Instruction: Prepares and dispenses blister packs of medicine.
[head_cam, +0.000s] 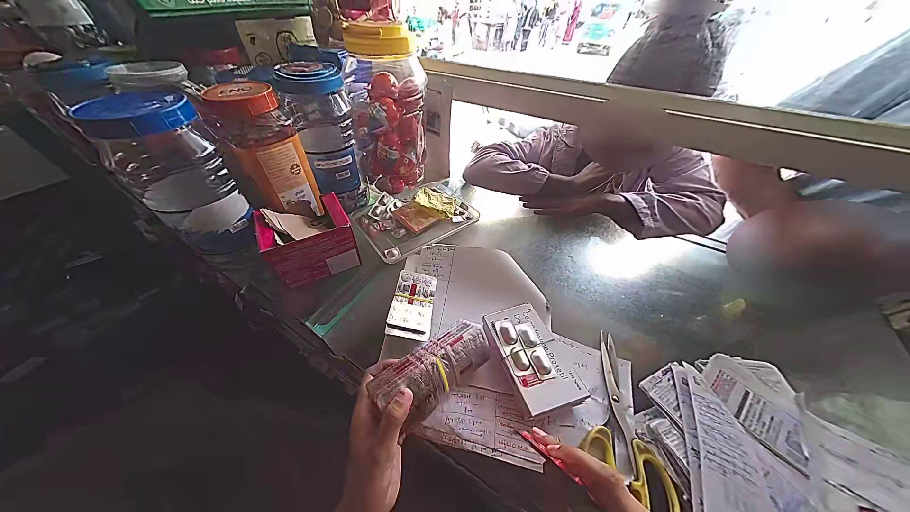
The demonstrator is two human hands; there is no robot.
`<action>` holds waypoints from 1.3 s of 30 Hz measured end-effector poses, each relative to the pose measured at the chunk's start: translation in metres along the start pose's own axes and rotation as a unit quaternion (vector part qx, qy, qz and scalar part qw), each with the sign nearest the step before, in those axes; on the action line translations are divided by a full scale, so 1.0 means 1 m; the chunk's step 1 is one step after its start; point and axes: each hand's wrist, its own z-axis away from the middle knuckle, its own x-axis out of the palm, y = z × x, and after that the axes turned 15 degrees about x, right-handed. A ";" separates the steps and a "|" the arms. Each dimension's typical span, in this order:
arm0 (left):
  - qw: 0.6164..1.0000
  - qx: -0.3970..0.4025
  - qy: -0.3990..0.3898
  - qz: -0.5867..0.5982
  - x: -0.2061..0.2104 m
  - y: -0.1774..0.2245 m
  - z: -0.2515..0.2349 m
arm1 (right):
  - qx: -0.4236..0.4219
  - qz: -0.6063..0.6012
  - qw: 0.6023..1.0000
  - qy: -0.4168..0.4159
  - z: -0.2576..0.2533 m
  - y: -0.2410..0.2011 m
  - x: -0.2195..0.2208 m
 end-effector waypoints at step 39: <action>0.503 0.525 -0.522 -0.446 -0.003 0.033 -0.089 | -0.208 0.030 0.974 -0.085 -0.016 -0.004 0.055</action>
